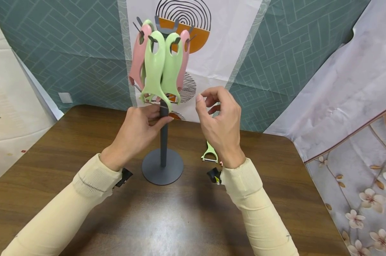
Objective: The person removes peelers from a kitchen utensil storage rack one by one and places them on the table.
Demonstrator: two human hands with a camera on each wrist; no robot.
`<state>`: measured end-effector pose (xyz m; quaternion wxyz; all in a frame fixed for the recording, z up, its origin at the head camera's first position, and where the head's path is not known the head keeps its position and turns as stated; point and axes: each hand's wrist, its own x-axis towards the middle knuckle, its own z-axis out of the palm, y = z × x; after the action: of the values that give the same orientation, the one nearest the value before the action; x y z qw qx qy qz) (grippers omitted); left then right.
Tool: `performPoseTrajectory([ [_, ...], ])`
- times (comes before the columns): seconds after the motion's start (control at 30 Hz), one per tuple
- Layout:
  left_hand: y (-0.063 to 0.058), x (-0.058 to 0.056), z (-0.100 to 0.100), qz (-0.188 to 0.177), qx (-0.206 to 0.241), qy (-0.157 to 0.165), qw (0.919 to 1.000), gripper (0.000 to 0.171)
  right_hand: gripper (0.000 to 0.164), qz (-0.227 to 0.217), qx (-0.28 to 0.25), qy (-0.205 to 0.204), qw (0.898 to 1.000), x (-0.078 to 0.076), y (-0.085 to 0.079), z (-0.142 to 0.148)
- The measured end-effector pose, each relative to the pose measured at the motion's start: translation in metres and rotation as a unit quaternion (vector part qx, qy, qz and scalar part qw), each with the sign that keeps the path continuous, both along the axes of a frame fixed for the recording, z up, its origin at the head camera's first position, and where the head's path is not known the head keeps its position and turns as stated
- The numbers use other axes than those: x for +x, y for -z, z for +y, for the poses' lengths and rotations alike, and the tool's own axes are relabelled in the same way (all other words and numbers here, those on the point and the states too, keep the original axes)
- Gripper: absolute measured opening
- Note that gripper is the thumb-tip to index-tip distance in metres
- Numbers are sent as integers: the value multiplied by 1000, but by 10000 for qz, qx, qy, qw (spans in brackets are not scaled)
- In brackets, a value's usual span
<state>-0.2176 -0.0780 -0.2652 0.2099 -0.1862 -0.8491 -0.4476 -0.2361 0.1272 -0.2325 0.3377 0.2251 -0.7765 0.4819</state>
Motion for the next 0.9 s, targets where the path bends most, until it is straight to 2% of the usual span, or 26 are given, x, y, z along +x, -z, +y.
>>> performPoseTrajectory([
  [0.47,1,-1,-1,100,-64,-29,9999,14,21,30,-133,-379,9992,4,-7,-10],
  [0.9,1,0,0,155,-43,-35,9999,14,22,-31,-294,-505,9983,17,-27,-22],
])
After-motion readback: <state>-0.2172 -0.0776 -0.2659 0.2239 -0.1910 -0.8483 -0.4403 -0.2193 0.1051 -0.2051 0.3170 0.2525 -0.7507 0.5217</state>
